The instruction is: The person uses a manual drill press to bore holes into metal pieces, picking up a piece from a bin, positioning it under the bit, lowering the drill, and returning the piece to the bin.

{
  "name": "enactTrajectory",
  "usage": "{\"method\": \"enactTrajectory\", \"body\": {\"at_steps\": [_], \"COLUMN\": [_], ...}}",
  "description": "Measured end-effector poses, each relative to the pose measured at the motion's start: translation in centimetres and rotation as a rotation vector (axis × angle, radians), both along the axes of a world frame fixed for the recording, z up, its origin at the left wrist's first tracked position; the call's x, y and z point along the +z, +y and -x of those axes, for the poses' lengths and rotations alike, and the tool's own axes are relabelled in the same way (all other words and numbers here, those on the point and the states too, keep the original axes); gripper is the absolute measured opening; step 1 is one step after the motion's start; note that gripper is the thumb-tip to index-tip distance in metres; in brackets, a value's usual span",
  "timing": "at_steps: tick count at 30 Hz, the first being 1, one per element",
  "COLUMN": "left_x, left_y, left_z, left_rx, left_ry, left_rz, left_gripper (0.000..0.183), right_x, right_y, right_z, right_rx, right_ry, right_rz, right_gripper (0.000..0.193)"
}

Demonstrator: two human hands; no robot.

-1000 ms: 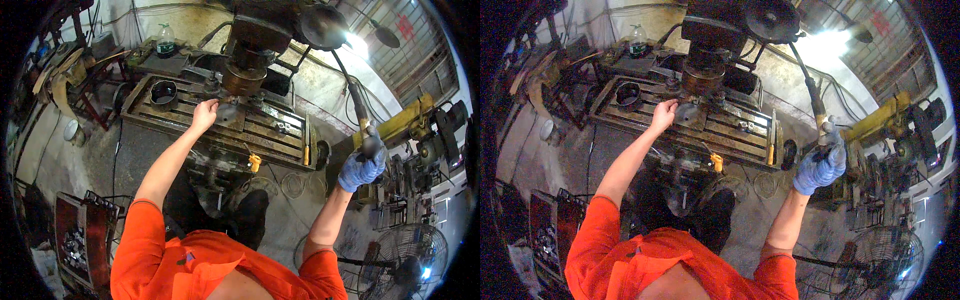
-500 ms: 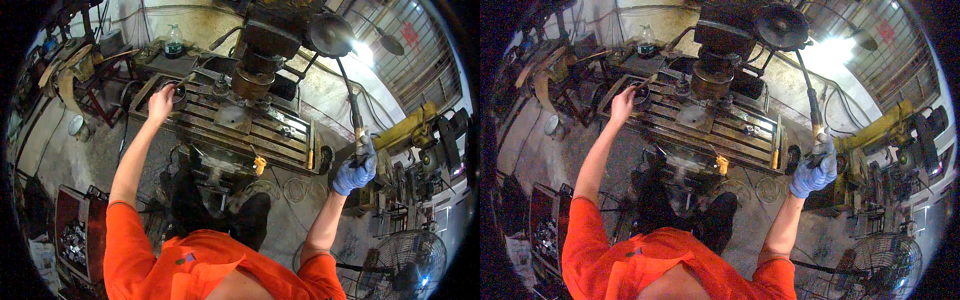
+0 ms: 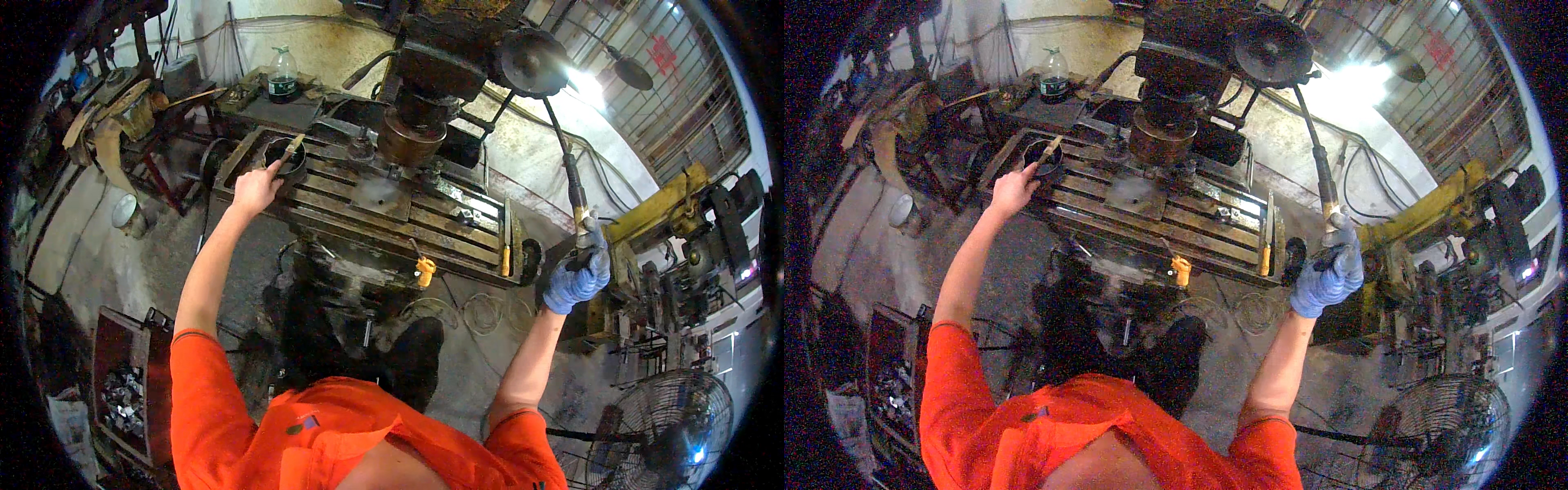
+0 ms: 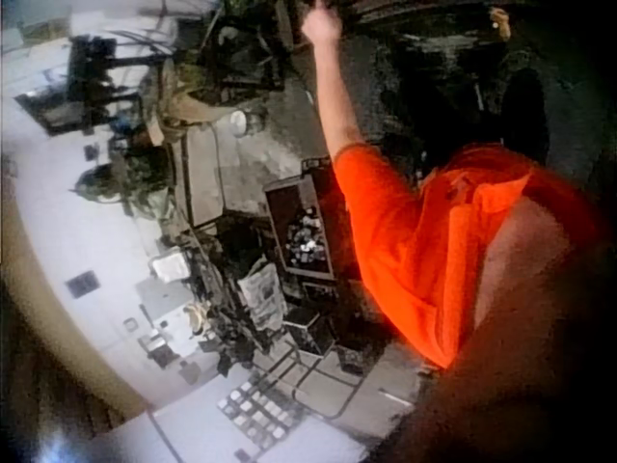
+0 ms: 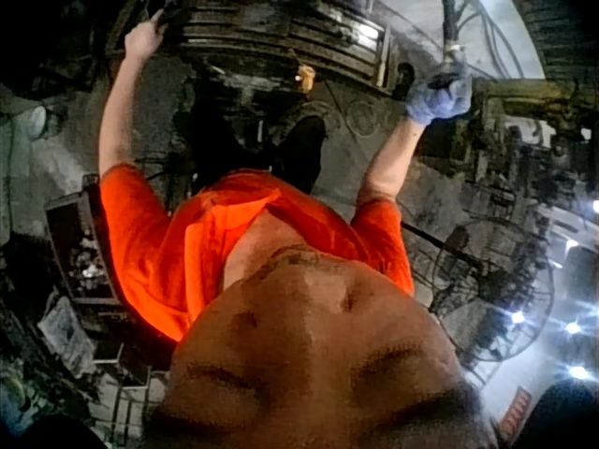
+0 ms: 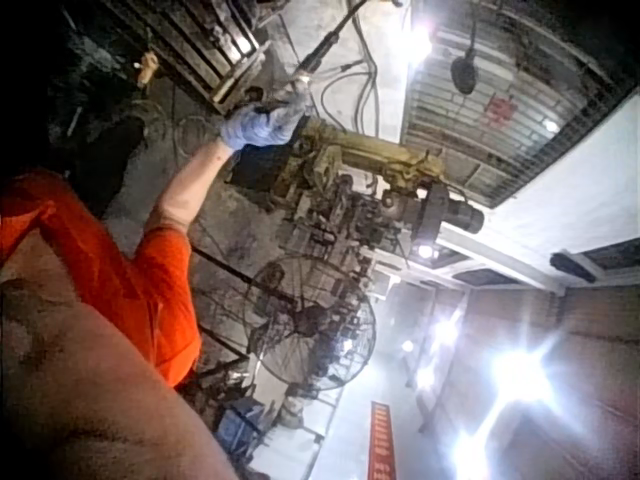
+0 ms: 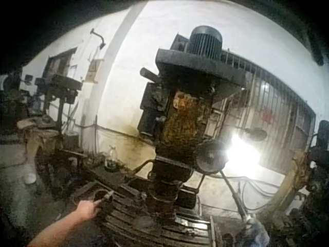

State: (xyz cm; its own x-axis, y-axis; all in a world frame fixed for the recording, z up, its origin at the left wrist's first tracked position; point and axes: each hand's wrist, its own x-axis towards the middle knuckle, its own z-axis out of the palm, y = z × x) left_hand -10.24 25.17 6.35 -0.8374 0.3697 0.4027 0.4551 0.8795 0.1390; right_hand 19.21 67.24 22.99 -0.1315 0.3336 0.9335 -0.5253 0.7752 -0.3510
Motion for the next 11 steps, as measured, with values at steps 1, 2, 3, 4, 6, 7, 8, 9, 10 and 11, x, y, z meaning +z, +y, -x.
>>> {"method": "enactTrajectory", "body": {"at_steps": [1, 2, 3, 4, 6, 7, 8, 9, 10, 11], "left_x": [0.5, 1.0, 1.7, 2.3, 2.0, 3.4, 3.8, 4.0, 3.9, 3.4], "left_y": [-0.5, -1.1, -2.2, -4.0, -8.5, -10.0, -12.6, -15.7, -18.7, -22.3], "left_z": [-0.5, -1.0, -1.7, -2.5, -4.1, -5.8, -7.5, -8.9, -10.2, -11.8], "left_rx": [-0.009, -0.014, 0.008, 0.019, 0.099, 0.163, 0.253, 0.342, 0.39, 0.459], "left_ry": [0.009, 0.019, 0.038, 0.07, 0.128, 0.052, 0.058, 0.066, 0.108, 0.16], "left_rz": [-0.032, -0.065, -0.081, -0.108, -0.117, -0.143, -0.117, -0.097, -0.137, -0.153], "left_gripper": [0.042, 0.042, 0.039, 0.035, 0.026, 0.023, 0.022, 0.022, 0.021, 0.021], "right_x": [0.2, 0.6, 0.9, 1.2, 1.8, 2.0, 2.9, 2.7, 3.0, 1.6], "right_y": [-0.1, -0.4, -0.4, -0.4, -1.7, -1.2, -3.4, -2.1, -0.8, -2.2], "right_z": [-0.1, -0.1, -0.4, -0.6, -0.2, -1.0, -1.1, -1.0, -1.7, 0.9], "right_rx": [0.018, 0.032, -0.084, -0.185, -0.254, -0.576, -0.608, -0.302, -0.027, 0.067], "right_ry": [-0.008, -0.002, -0.028, -0.057, -0.069, -0.121, -0.244, -0.214, -0.142, -0.161], "right_rz": [-0.012, -0.001, -0.052, -0.101, -0.097, -0.352, -0.37, -0.21, -0.044, -0.024], "right_gripper": [0.043, 0.041, 0.039, 0.036, 0.027, 0.022, 0.022, 0.027, 0.033, 0.033]}}
